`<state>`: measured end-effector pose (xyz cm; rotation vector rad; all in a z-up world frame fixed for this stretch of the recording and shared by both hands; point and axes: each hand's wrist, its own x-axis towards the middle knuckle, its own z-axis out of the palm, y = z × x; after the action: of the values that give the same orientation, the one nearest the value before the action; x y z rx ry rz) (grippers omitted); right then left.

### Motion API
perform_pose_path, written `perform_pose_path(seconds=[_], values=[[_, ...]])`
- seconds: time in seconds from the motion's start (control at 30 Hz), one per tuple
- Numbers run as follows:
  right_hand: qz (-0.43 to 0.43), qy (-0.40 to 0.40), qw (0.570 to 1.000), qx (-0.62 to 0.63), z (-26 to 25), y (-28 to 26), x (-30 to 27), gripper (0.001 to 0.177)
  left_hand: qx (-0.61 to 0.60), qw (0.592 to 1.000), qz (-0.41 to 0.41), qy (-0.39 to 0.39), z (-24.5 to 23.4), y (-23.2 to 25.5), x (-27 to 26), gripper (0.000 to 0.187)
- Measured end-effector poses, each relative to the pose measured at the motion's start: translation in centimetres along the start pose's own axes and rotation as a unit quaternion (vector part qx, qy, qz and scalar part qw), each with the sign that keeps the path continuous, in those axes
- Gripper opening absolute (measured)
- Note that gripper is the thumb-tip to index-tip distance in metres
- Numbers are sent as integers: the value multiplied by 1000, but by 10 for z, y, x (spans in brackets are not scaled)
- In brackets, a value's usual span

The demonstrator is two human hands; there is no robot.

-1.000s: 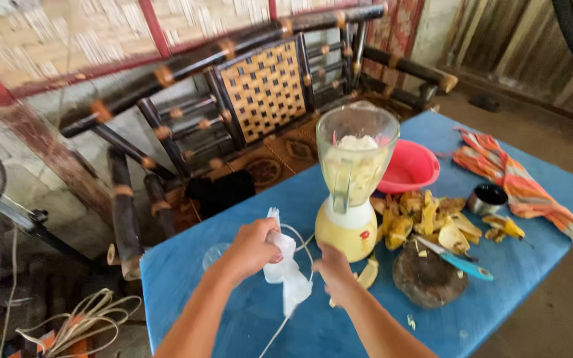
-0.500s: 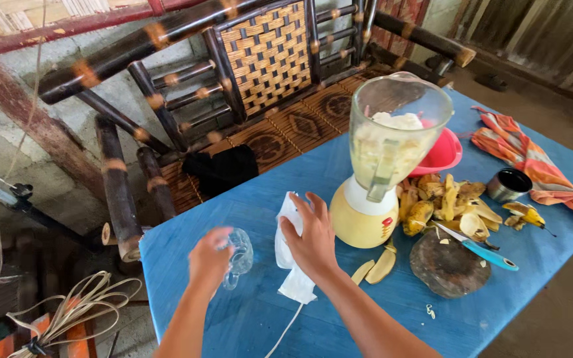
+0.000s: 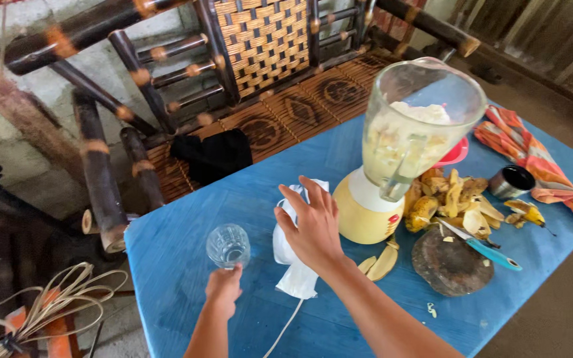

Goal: The person pours milk from a plastic bag into a blender jar containing cut banana pieces, adds water from a glass, and squeezes brown sugar from a plastic bag into the jar. They then place the jar on the blender base and run the blender to mix the ingredients.

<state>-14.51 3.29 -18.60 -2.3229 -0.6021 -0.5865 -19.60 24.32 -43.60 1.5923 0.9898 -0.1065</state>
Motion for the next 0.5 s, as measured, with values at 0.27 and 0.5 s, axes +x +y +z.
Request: perform_pose_path(seconds=[0.27, 0.5], values=[[24, -55, 998, -4, -4, -1, -1, 44, -154, 984, 67, -63, -5, -5, -5, 46], [-6, -29, 1000, -11, -37, -14, 32, 52, 203, 956, 209, 33, -65, 162, -102, 54]])
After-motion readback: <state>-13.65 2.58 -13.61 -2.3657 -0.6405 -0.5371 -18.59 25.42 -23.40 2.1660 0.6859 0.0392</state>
